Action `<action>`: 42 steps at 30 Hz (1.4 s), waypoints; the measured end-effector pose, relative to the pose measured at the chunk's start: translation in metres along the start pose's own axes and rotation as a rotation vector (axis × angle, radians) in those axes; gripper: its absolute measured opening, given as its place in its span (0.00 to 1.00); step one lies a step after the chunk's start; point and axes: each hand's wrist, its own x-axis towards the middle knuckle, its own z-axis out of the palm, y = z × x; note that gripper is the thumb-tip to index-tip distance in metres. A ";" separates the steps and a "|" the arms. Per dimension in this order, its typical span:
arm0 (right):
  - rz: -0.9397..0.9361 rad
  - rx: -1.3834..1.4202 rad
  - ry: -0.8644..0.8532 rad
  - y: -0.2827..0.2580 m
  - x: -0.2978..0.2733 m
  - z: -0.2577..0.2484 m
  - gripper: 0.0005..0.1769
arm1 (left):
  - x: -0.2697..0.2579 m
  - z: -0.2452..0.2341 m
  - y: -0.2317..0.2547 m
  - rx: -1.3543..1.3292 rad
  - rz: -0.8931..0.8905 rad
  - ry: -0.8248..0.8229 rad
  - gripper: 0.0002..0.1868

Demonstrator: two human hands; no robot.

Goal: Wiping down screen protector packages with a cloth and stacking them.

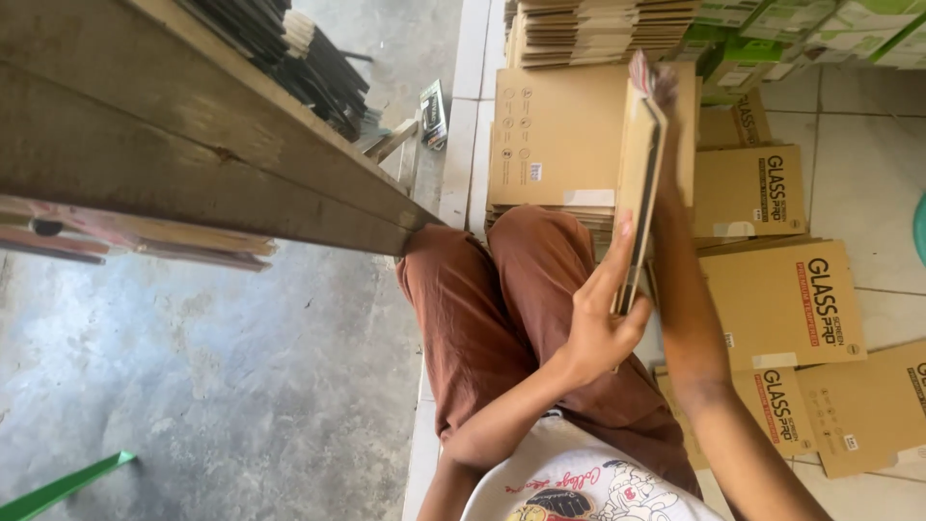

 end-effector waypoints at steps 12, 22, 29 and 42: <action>0.289 0.226 0.095 -0.017 -0.100 0.013 0.34 | 0.000 -0.014 -0.017 0.001 -0.117 0.063 0.31; 0.027 0.079 0.208 -0.035 -0.014 0.030 0.32 | -0.005 -0.042 -0.026 0.093 -0.050 0.051 0.39; 0.177 0.113 0.238 0.059 -0.052 0.049 0.34 | -0.018 -0.062 -0.050 0.036 -0.164 0.118 0.39; -0.618 -0.164 0.520 -0.077 0.013 0.016 0.14 | 0.012 -0.070 -0.048 0.123 -0.012 -0.440 0.45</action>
